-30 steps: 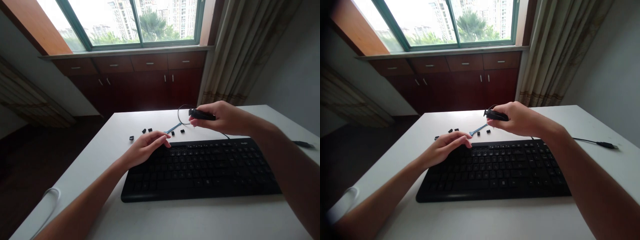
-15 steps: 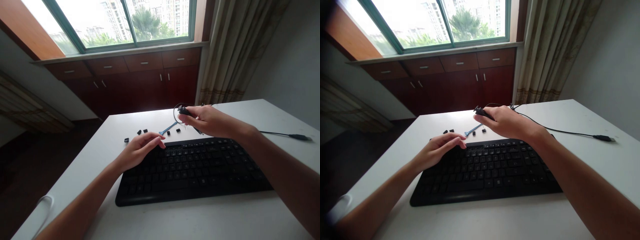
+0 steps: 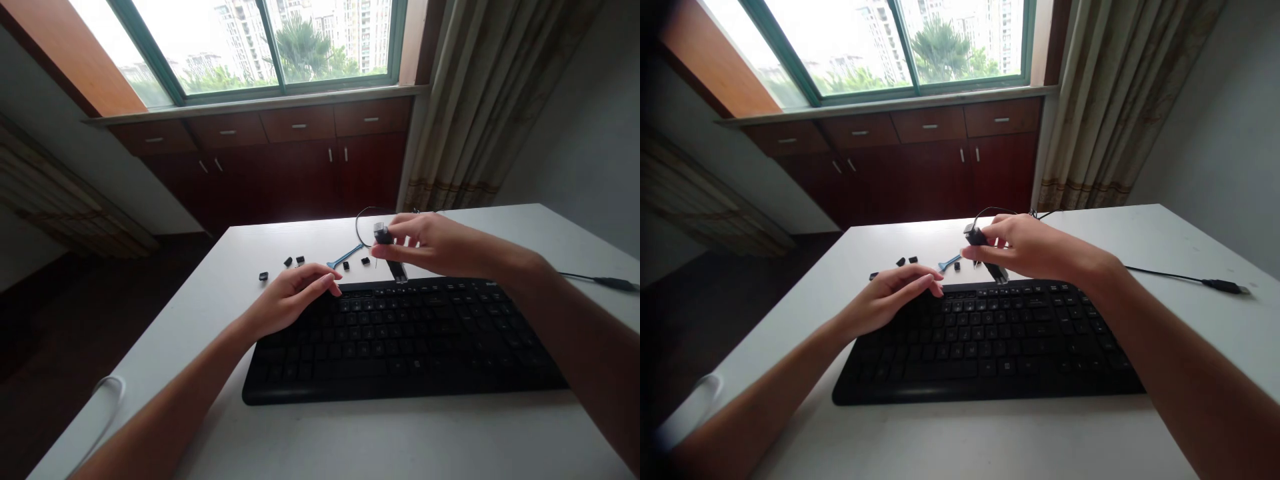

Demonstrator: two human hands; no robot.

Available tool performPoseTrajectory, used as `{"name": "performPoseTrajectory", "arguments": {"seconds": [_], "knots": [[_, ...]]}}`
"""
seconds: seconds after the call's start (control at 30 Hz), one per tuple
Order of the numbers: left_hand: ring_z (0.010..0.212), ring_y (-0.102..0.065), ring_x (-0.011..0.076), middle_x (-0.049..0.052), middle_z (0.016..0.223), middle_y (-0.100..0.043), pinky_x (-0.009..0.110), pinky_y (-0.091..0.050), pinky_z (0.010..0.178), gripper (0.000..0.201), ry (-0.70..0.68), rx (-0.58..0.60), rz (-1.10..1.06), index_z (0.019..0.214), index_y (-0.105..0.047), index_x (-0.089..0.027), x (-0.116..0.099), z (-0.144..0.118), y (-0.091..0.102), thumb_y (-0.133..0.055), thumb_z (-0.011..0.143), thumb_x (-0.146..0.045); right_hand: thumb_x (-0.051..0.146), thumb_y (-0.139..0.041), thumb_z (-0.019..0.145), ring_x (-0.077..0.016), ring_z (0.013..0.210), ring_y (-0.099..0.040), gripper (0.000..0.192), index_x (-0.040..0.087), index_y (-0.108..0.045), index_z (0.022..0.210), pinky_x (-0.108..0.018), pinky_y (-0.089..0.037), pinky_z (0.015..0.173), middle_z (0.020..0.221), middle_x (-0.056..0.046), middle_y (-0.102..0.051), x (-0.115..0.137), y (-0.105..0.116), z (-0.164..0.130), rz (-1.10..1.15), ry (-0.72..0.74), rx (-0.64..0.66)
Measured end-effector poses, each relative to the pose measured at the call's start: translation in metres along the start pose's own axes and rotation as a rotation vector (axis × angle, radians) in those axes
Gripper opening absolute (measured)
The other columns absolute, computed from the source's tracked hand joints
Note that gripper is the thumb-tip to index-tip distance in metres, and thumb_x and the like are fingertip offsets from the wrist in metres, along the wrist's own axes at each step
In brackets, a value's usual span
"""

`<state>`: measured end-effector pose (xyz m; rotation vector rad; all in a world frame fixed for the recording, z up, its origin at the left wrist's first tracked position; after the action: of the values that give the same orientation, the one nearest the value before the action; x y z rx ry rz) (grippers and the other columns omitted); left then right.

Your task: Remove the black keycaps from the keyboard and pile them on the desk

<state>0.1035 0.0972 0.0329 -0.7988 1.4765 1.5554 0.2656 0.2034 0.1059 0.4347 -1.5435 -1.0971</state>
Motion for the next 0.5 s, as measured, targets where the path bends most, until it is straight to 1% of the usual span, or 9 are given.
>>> {"name": "performPoseTrajectory", "arguments": {"seconds": [0.13,0.2,0.27,0.37,0.5], "knots": [[0.095,-0.066,0.0162,0.003,0.099,-0.072,0.029,-0.050,0.090,0.026,0.001,0.005,-0.007,0.115,-0.066,-0.020,0.000,0.000,-0.001,-0.051,0.101,-0.036,0.061,-0.050,0.092,-0.0141,0.063,-0.051,0.045,0.021,-0.070,0.099,-0.028,-0.033,0.055,0.074,0.000,-0.062,-0.008,0.003,-0.001,-0.008,-0.069,0.010],[0.095,-0.066,0.0160,0.003,0.099,-0.073,0.029,-0.050,0.090,0.026,0.006,-0.001,0.000,0.114,-0.066,-0.020,0.000,-0.001,-0.001,-0.051,0.101,-0.037,0.059,-0.051,0.091,-0.0142,0.064,-0.052,0.045,0.020,-0.069,0.104,-0.027,-0.034,0.054,0.078,-0.001,-0.064,-0.010,0.005,-0.003,0.038,-0.085,0.022],[0.094,-0.066,0.0161,0.003,0.099,-0.073,0.029,-0.050,0.089,0.027,0.011,-0.001,-0.001,0.114,-0.066,-0.020,0.001,-0.001,0.000,-0.051,0.100,-0.037,0.056,-0.053,0.091,-0.0152,0.069,-0.055,0.043,0.020,-0.069,0.108,-0.027,-0.037,0.056,0.086,-0.003,-0.067,-0.011,0.006,-0.004,0.085,-0.085,0.047],[0.093,-0.066,0.0160,0.003,0.099,-0.073,0.030,-0.051,0.088,0.027,0.009,0.001,-0.001,0.114,-0.066,-0.020,0.001,-0.002,0.000,-0.051,0.100,-0.037,0.055,-0.055,0.090,-0.0168,0.074,-0.059,0.041,0.021,-0.070,0.109,-0.028,-0.040,0.059,0.091,-0.004,-0.070,-0.012,0.003,-0.007,0.035,-0.089,0.143],[0.094,-0.066,0.0156,0.003,0.099,-0.073,0.029,-0.050,0.088,0.026,0.002,-0.002,0.010,0.113,-0.067,-0.020,0.002,-0.002,0.000,-0.051,0.100,-0.037,0.060,-0.058,0.087,-0.0166,0.064,-0.057,0.043,0.022,-0.074,0.099,-0.028,-0.037,0.053,0.077,-0.002,-0.068,-0.021,-0.005,-0.013,-0.120,-0.139,0.288]]}}
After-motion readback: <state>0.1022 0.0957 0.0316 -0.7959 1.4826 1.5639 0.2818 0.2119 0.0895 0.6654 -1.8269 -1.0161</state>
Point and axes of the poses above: each hand's wrist, its own z-axis towards the middle knuckle, its own y-axis out of the back of the hand, x = y × z, the point moved 8 cm from there along z, towards the middle knuckle
